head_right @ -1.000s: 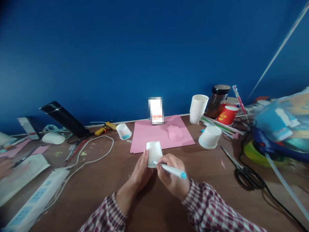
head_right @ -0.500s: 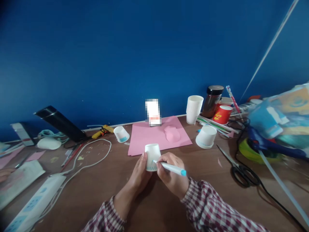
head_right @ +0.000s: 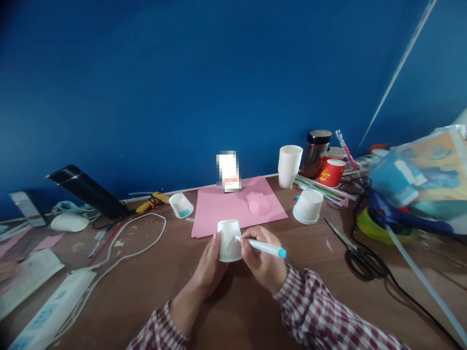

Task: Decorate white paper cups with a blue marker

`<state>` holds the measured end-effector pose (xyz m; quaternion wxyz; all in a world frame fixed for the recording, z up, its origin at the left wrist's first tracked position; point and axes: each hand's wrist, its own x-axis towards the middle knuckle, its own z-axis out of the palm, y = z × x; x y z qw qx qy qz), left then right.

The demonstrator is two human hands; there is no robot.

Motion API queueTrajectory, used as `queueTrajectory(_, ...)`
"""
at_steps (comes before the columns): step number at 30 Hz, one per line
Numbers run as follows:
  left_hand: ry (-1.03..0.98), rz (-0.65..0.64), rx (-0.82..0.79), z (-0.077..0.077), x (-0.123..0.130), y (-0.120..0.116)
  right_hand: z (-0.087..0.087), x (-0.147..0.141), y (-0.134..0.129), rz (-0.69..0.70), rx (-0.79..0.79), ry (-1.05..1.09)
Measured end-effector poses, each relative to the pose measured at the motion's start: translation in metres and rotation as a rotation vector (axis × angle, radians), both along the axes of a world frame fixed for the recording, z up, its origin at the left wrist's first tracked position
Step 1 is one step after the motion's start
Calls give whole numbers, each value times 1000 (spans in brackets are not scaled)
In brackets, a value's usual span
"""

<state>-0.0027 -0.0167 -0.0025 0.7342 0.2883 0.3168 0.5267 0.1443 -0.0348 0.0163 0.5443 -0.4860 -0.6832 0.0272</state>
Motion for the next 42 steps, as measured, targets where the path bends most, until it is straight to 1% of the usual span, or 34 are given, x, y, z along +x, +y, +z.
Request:
queueTrajectory(6,27,11,-17,-3,-1,1,-3,2,3,-15,-19,38)
queueTrajectory(16,38,36,-33,-7,-1,1,1,1,2,-6,-22,28)
queueTrajectory(25,21,29,-39,-2,0,0,0,-1,1,10,-52,26)
queueTrajectory(30,31,8,-25,-1,0,0,0,-1,0,21,-41,40)
queueTrajectory(33,70,10,-6,-1,-1,0,0,-1,0,25,-35,52)
queueTrajectory(37,132,-4,54,-4,-2,0,-1,-1,0,30,-48,68)
queueTrajectory(42,138,-35,53,-9,-3,0,-2,1,1,28,-41,87)
